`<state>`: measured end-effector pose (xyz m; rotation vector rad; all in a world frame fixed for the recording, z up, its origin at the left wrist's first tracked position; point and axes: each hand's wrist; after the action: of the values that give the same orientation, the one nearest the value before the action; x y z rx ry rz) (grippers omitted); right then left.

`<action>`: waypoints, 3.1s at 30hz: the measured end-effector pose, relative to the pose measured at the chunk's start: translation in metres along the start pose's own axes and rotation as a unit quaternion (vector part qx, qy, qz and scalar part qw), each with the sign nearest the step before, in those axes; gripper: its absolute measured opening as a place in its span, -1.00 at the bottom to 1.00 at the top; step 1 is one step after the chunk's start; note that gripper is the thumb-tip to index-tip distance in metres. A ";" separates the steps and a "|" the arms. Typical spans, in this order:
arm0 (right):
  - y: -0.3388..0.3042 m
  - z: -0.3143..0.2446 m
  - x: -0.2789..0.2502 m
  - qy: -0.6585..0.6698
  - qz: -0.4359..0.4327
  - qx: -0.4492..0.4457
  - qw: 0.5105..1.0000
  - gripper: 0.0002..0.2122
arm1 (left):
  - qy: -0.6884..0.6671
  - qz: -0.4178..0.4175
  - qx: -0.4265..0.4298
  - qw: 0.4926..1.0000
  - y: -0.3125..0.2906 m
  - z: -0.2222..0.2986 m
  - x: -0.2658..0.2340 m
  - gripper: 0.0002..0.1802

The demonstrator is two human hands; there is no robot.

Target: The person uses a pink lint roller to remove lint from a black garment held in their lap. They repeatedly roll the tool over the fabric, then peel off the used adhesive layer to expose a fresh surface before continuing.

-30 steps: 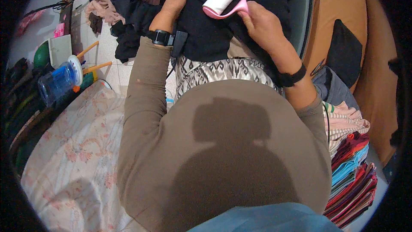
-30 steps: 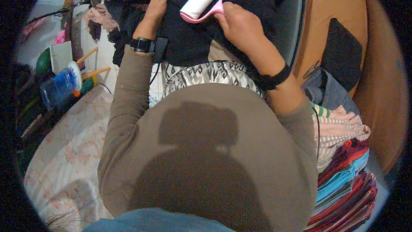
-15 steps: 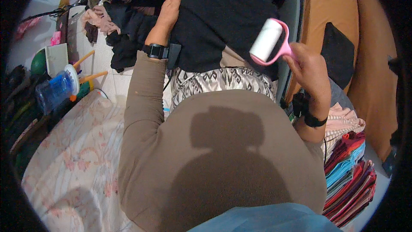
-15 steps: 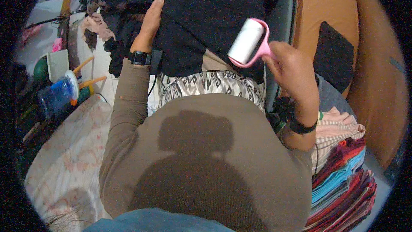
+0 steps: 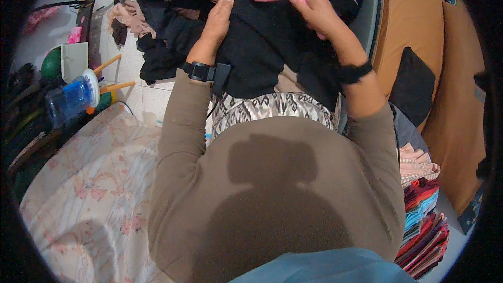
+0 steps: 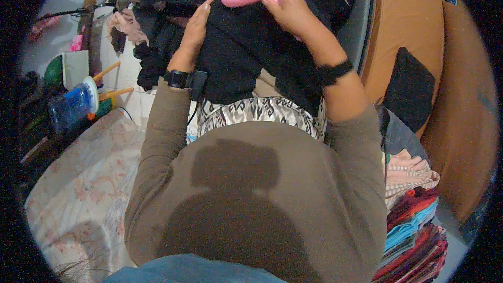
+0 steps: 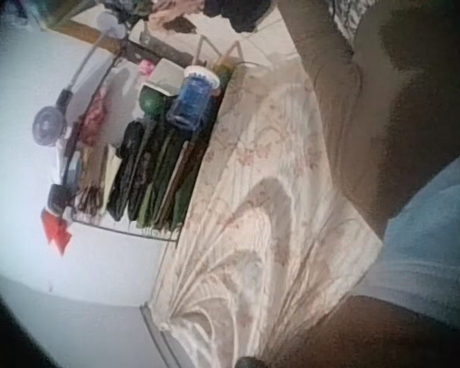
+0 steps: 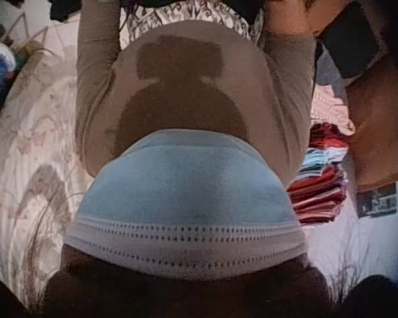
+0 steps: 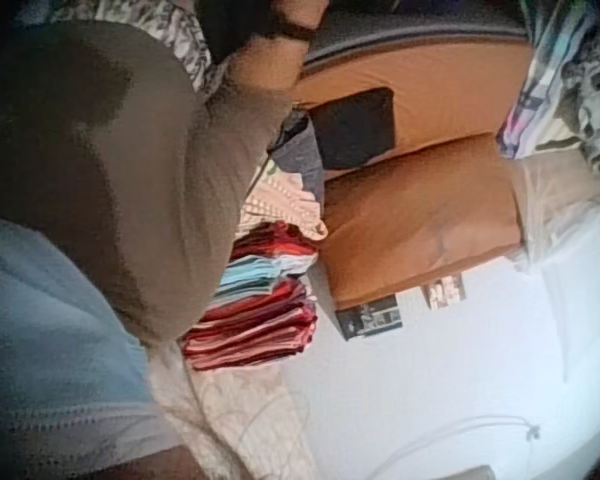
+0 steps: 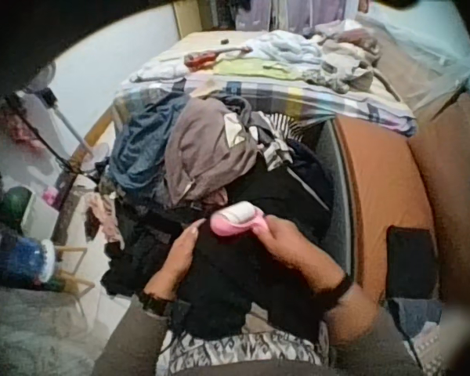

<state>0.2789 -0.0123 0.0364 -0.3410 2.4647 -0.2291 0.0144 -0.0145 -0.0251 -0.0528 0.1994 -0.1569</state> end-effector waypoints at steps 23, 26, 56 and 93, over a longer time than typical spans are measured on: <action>-0.070 -0.034 -0.084 0.031 0.049 -0.087 0.995 -0.70 | -0.004 0.097 0.025 0.995 -0.007 -0.010 0.001 -0.59; 0.011 -0.042 -0.011 0.022 0.074 -0.140 0.987 -0.63 | 0.023 0.121 0.008 0.992 -0.010 -0.009 0.004 -0.64; -0.012 -0.004 0.010 0.175 0.016 0.122 0.977 -0.62 | 0.078 0.095 0.000 0.992 -0.025 0.003 0.001 -0.63; -0.167 0.048 -0.049 0.373 0.203 0.092 0.901 -0.74 | 0.139 -0.031 0.079 0.987 0.017 -0.039 -0.035 -0.72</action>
<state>0.3773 -0.1610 0.0670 0.4322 3.1454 -0.4764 -0.0253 0.0065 -0.0580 0.1226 0.4635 -0.2423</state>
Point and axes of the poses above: each hand's wrist, its own y-axis towards the middle knuckle, its own x-axis out of the palm, z = x × y, and after that the axes turned 4 degrees about y, right-handed
